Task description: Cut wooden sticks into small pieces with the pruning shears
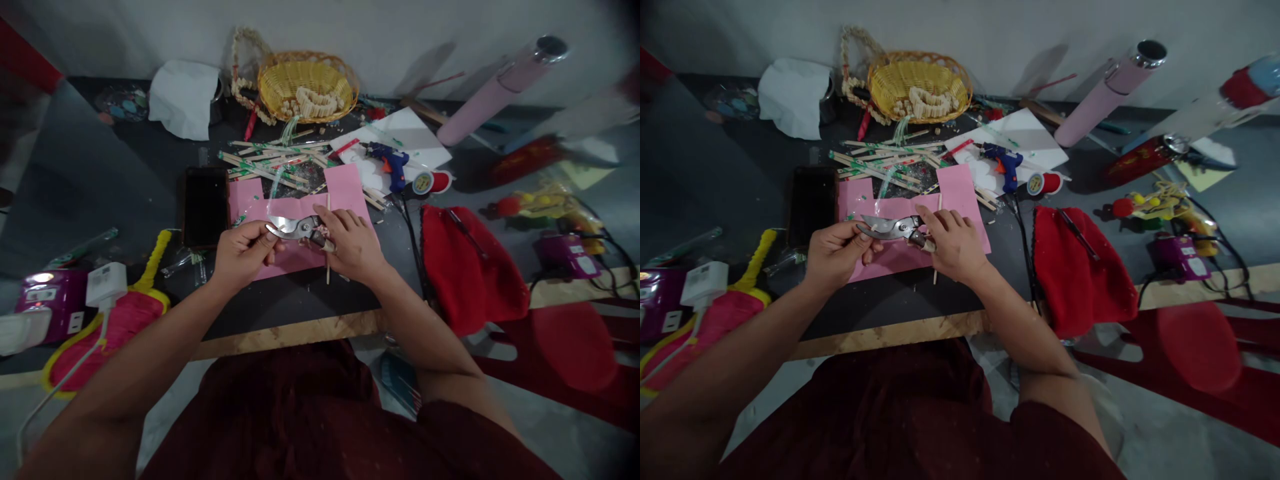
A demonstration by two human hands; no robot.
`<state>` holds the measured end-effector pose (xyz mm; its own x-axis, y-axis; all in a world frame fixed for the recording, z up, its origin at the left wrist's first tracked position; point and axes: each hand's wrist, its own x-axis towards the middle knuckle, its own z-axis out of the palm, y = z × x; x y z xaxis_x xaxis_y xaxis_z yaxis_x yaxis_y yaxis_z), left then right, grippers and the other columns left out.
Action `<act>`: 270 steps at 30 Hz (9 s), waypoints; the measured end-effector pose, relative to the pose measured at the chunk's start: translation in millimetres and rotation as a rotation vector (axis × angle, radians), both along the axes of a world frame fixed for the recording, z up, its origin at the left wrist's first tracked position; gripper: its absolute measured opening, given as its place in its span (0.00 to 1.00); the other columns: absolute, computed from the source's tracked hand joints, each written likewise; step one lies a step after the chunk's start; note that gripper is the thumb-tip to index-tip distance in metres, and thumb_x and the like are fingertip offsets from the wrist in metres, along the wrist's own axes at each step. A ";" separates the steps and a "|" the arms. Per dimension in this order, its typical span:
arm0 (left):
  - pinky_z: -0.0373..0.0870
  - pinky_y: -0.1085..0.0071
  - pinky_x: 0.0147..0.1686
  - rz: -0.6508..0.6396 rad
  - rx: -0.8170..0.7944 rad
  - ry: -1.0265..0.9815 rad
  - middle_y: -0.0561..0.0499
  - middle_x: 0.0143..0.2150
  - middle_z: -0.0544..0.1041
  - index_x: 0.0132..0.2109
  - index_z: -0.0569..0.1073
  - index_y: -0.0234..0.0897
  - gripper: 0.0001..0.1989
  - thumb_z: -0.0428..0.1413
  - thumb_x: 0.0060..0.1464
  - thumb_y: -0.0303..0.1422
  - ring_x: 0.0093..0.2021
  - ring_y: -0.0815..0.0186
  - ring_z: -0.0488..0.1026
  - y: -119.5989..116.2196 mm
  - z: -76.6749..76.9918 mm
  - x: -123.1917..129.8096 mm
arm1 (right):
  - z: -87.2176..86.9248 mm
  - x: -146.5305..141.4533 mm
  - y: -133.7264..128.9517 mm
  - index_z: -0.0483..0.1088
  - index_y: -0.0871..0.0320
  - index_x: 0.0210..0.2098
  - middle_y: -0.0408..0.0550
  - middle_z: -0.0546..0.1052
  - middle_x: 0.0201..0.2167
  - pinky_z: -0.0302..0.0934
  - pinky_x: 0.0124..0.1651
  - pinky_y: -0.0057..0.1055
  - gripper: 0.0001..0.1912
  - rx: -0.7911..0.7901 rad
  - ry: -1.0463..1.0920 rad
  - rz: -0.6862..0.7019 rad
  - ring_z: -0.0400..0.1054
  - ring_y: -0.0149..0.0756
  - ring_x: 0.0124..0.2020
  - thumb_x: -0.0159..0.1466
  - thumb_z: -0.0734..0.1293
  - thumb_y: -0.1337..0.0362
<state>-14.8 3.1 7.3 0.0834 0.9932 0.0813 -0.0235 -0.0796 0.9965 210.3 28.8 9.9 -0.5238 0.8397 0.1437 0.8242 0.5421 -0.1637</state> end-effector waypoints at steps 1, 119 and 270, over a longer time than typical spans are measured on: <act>0.62 0.78 0.18 -0.001 -0.003 -0.007 0.51 0.24 0.75 0.29 0.74 0.34 0.12 0.59 0.56 0.39 0.18 0.75 0.66 -0.2 0.0 0.0 | -0.2 0.1 0.2 0.50 0.58 0.66 0.57 0.70 0.50 0.59 0.47 0.42 0.33 0.000 0.008 0.003 0.62 0.49 0.49 0.62 0.61 0.63; 0.61 0.78 0.16 -0.048 -0.087 -0.095 0.50 0.24 0.76 0.28 0.75 0.33 0.13 0.60 0.54 0.39 0.16 0.76 0.64 -1.7 2.5 -0.4 | 0.5 1.2 0.7 0.56 0.58 0.63 0.56 0.73 0.47 0.62 0.47 0.39 0.27 -0.033 0.021 0.036 0.66 0.45 0.46 0.64 0.60 0.63; 0.67 0.78 0.24 0.005 0.027 0.035 0.51 0.30 0.76 0.36 0.72 0.34 0.10 0.56 0.59 0.38 0.23 0.75 0.68 1.7 -5.9 6.4 | 7.5 -1.7 -5.3 0.66 0.55 0.52 0.53 0.62 0.63 0.52 0.54 0.47 0.17 0.080 -0.044 -0.016 0.54 0.50 0.58 0.63 0.62 0.64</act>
<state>-8.4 4.8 1.4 0.0813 0.9911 0.1057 0.0122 -0.1070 0.9942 208.6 23.5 17.5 -0.5175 0.8348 0.1880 0.8383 0.5387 -0.0841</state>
